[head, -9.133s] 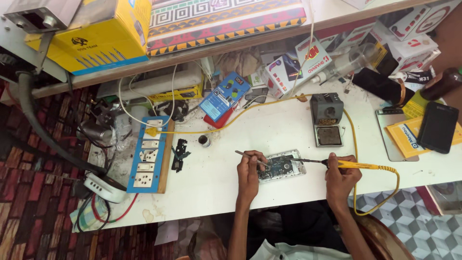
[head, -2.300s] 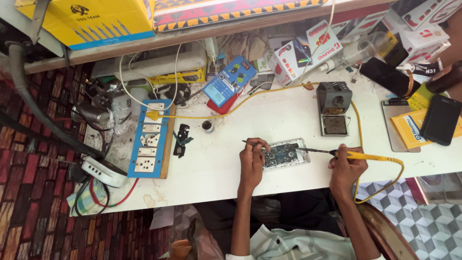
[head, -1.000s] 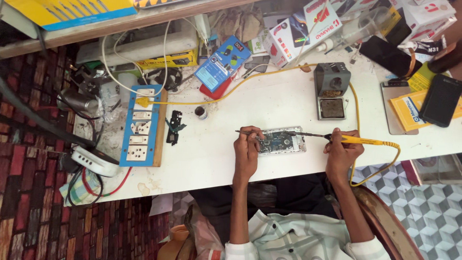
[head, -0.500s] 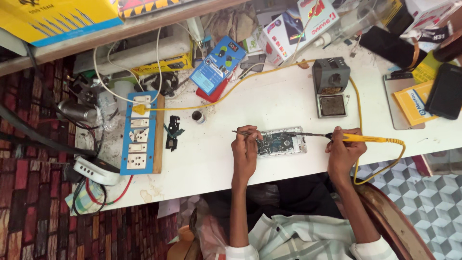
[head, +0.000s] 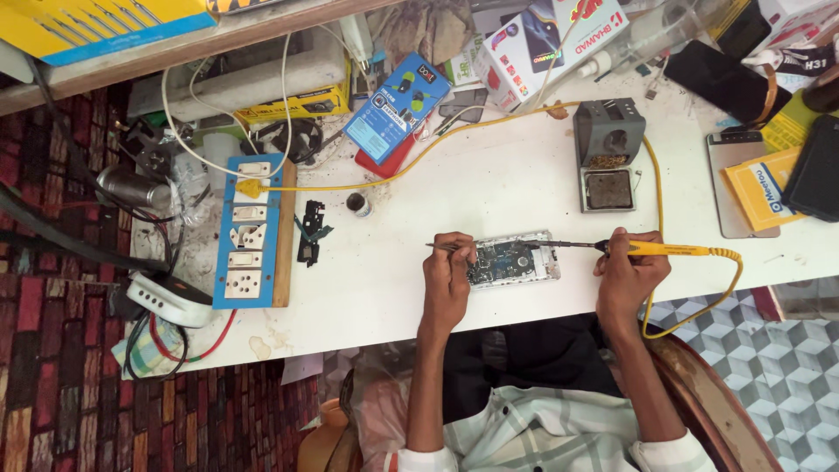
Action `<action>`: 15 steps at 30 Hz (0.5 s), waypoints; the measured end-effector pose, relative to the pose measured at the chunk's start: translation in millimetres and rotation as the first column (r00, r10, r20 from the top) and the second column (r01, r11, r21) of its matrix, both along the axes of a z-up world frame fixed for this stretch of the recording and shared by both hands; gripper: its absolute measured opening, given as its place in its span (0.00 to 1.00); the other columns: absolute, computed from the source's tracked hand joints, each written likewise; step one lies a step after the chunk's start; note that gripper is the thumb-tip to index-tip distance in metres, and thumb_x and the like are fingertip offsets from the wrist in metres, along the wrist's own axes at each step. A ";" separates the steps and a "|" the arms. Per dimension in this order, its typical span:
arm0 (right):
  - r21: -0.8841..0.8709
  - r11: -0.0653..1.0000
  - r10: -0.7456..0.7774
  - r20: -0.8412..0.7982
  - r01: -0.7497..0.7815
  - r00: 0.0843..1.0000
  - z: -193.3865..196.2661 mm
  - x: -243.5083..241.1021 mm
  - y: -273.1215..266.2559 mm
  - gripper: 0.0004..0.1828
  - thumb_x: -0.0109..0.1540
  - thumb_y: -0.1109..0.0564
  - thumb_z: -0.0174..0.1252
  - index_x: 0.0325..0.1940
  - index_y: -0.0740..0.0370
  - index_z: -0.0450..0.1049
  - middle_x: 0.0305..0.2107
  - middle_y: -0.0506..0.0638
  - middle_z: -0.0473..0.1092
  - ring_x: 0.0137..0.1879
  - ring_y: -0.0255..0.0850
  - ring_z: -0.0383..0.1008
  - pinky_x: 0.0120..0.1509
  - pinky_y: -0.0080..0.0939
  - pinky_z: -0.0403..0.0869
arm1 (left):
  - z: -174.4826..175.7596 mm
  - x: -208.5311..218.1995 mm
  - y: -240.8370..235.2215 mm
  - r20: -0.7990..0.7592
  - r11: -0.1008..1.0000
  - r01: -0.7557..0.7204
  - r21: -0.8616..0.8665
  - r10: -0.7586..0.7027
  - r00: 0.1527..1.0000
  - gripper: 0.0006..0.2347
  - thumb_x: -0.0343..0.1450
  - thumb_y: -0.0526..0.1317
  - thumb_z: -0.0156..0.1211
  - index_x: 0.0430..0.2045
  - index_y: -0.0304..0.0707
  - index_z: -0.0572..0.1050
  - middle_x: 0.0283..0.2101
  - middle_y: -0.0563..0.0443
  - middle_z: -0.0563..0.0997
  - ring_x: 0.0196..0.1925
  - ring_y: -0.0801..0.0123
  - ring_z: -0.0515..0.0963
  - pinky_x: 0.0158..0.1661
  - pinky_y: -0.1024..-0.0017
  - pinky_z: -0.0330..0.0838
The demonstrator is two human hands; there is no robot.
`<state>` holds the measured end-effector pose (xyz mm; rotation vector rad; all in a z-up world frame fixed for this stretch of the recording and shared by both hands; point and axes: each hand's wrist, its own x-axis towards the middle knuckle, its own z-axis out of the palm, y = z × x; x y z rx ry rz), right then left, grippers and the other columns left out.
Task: The person uses a soldering iron and tweezers to work on a small circuit board placed on a white workbench. They repeatedly apply heat to specific points on the board while holding it steady with the other hand.
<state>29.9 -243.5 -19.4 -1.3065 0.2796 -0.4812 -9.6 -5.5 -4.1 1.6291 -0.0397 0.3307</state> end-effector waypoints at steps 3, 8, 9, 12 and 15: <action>-0.005 1.000 -0.010 0.000 0.010 1.000 -1.7 2.3 -0.4 0.12 0.71 0.64 0.57 0.37 0.62 0.61 0.22 0.47 0.62 0.19 0.30 0.60 0.23 0.34 0.65 | 3.5 8.2 1.3 0.018 0.999 0.036 0.002 -0.036 0.999 0.06 0.81 0.33 0.44 0.44 0.29 0.69 0.29 0.52 0.73 0.32 0.76 0.69 0.35 0.76 0.67; -0.105 0.994 -0.027 -0.039 0.023 0.999 0.2 -0.3 -0.6 0.12 0.72 0.64 0.56 0.35 0.64 0.63 0.22 0.47 0.63 0.20 0.31 0.61 0.23 0.35 0.67 | 6.3 27.4 -2.4 0.081 0.970 -0.008 0.245 -0.012 0.997 0.11 0.83 0.37 0.40 0.44 0.28 0.72 0.26 0.51 0.72 0.32 0.73 0.70 0.45 0.71 0.64; -0.133 0.991 -0.035 -0.045 0.029 0.998 1.7 0.1 -0.2 0.12 0.72 0.64 0.56 0.35 0.65 0.63 0.22 0.48 0.64 0.20 0.31 0.62 0.23 0.34 0.67 | 6.8 31.5 -2.9 0.128 0.938 -0.039 0.346 -0.006 0.992 0.13 0.84 0.38 0.39 0.43 0.29 0.73 0.23 0.51 0.73 0.32 0.72 0.70 0.49 0.69 0.62; -0.070 0.996 -0.058 -0.059 0.054 0.997 4.1 1.4 0.9 0.12 0.71 0.64 0.57 0.35 0.65 0.62 0.22 0.48 0.63 0.19 0.31 0.61 0.22 0.34 0.66 | 3.4 36.0 -10.7 0.155 0.943 -0.113 0.313 0.067 0.986 0.13 0.83 0.39 0.39 0.43 0.29 0.73 0.21 0.50 0.72 0.31 0.71 0.69 0.47 0.69 0.62; -0.076 0.995 -0.064 -0.036 0.061 0.997 2.9 1.2 0.9 0.12 0.71 0.64 0.56 0.35 0.65 0.62 0.22 0.48 0.63 0.20 0.31 0.61 0.23 0.35 0.65 | -4.1 33.5 -18.6 -0.020 0.993 -0.108 0.041 0.109 0.994 0.12 0.80 0.39 0.38 0.44 0.28 0.69 0.23 0.51 0.69 0.27 0.73 0.68 0.32 0.73 0.64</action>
